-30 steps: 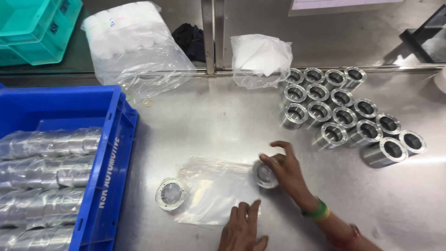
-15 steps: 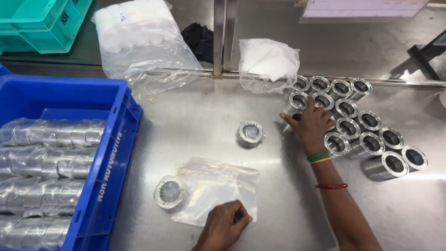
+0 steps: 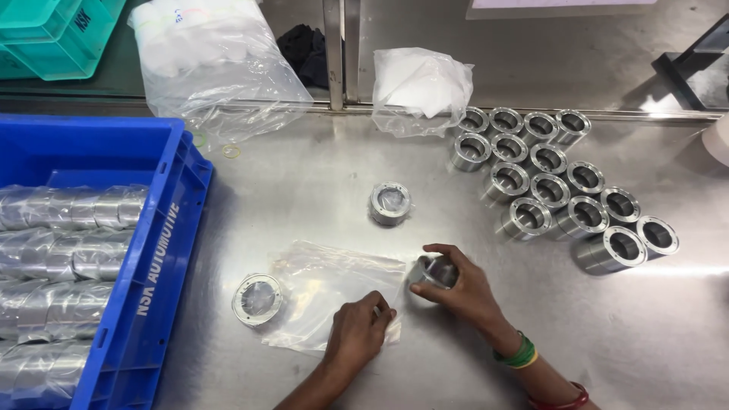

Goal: Pack metal parts into plastic bags and organize them into blue bins.

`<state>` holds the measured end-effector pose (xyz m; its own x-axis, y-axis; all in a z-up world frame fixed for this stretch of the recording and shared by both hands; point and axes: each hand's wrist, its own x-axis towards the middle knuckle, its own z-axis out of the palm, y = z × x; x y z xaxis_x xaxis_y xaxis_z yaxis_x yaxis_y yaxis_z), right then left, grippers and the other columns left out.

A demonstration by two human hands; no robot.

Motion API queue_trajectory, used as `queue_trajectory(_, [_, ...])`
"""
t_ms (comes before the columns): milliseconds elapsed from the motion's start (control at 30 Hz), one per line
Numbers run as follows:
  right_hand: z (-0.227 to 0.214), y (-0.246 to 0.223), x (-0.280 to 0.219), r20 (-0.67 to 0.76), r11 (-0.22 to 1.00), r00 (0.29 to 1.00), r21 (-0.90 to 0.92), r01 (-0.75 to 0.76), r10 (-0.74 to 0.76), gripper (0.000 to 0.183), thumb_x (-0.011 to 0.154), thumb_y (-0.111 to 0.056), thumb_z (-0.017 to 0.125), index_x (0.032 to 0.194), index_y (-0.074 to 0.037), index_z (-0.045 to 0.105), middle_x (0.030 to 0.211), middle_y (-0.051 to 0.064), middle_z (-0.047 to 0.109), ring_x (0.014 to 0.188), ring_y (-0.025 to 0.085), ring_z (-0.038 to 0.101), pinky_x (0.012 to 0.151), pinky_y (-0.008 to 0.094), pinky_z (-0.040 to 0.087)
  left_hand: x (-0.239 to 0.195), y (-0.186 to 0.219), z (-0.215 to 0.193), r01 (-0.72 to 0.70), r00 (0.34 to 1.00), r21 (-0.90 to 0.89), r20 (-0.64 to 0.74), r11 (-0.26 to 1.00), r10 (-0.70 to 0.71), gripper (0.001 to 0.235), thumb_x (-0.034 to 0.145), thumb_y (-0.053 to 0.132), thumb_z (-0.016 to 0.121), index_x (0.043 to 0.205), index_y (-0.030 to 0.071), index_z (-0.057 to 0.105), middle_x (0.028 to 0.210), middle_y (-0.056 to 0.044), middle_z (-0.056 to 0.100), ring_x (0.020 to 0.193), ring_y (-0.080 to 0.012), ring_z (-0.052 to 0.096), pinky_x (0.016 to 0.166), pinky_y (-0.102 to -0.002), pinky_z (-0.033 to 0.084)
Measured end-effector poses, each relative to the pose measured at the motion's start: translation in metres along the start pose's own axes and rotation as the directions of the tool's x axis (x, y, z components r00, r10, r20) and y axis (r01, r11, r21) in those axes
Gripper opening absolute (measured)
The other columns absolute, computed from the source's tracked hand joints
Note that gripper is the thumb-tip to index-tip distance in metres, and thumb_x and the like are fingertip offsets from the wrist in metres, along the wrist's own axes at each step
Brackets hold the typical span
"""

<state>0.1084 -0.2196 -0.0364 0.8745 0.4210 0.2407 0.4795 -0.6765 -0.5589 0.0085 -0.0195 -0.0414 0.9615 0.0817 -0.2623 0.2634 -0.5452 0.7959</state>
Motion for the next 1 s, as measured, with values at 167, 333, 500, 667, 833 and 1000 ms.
queue_trajectory(167, [-0.002, -0.029, -0.002, 0.520, 0.536, 0.847, 0.686, -0.492, 0.112, 0.083, 0.068, -0.047, 0.084, 0.137, -0.013, 0.054, 0.106, 0.011, 0.070, 0.094, 0.020, 0.067, 0.079, 0.031, 0.054, -0.003, -0.009, -0.014, 0.164, 0.982, -0.264, 0.138, 0.951, -0.131, 0.020, 0.100, 0.022, 0.057, 0.091, 0.006, 0.065, 0.062, -0.010, 0.067, 0.052, -0.0207, 0.069, 0.049, -0.034, 0.054])
queue_trajectory(333, [0.027, -0.041, -0.003, 0.556, 0.801, 0.796, 0.352, -0.484, 0.237, 0.073, 0.072, -0.053, 0.082, 0.126, -0.013, 0.053, 0.094, 0.004, 0.078, 0.090, 0.015, 0.073, 0.073, 0.028, 0.056, -0.003, -0.027, -0.030, 0.041, 0.996, -0.281, 0.085, 0.959, -0.018, 0.023, 0.106, 0.026, 0.045, 0.094, 0.008, 0.052, 0.065, -0.007, 0.066, 0.053, -0.0161, 0.069, 0.049, -0.033, 0.055])
queue_trajectory(500, [0.030, -0.046, 0.000, 0.444, 0.812, 0.837, 0.326, -0.484, 0.320, 0.049, 0.092, -0.049, 0.055, 0.130, -0.018, 0.048, 0.069, 0.007, 0.070, 0.062, 0.018, 0.069, 0.060, 0.032, 0.053, 0.005, -0.014, -0.044, -0.463, 0.864, 0.042, -0.204, 0.886, 0.461, 0.025, 0.104, 0.032, 0.051, 0.095, 0.008, 0.053, 0.064, -0.008, 0.064, 0.052, -0.0204, 0.064, 0.049, -0.037, 0.050])
queue_trajectory(667, [0.026, -0.053, -0.007, 0.016, 0.924, 0.945, 0.211, 0.318, -0.328, 0.060, 0.076, -0.030, 0.086, 0.124, -0.006, 0.058, 0.104, 0.015, 0.056, 0.083, 0.024, 0.061, 0.068, 0.031, 0.055, 0.002, 0.030, -0.025, -0.472, 0.880, -0.283, -0.102, 0.835, 0.463, 0.027, 0.111, 0.034, 0.048, 0.100, 0.009, 0.052, 0.066, -0.005, 0.060, 0.056, -0.0188, 0.063, 0.052, -0.032, 0.051])
queue_trajectory(833, [0.033, -0.015, -0.014, 0.274, 0.651, 0.953, 0.748, -0.129, -0.126, 0.027, 0.087, -0.010, 0.079, 0.109, -0.003, 0.066, 0.114, 0.008, 0.074, 0.073, 0.017, 0.070, 0.060, 0.032, 0.059, -0.017, 0.041, -0.064, -0.527, 0.836, -0.322, -0.032, 0.787, 0.547, 0.031, 0.097, 0.034, 0.064, 0.111, 0.007, 0.055, 0.082, -0.008, 0.065, 0.076, -0.0232, 0.066, 0.069, -0.038, 0.055])
queue_trajectory(1000, [0.063, 0.024, -0.026, 0.265, 0.409, 0.963, 0.885, -0.220, -0.054, 0.006, 0.086, 0.006, 0.072, 0.087, 0.001, 0.073, 0.079, 0.004, 0.061, 0.073, 0.013, 0.054, 0.065, 0.030, 0.043, 0.011, -0.013, -0.041, -0.524, 0.821, 0.287, -0.082, 0.802, 0.565, 0.059, 0.067, 0.029, 0.084, 0.112, 0.003, 0.058, 0.101, -0.021, 0.063, 0.096, -0.0369, 0.062, 0.083, -0.047, 0.056])
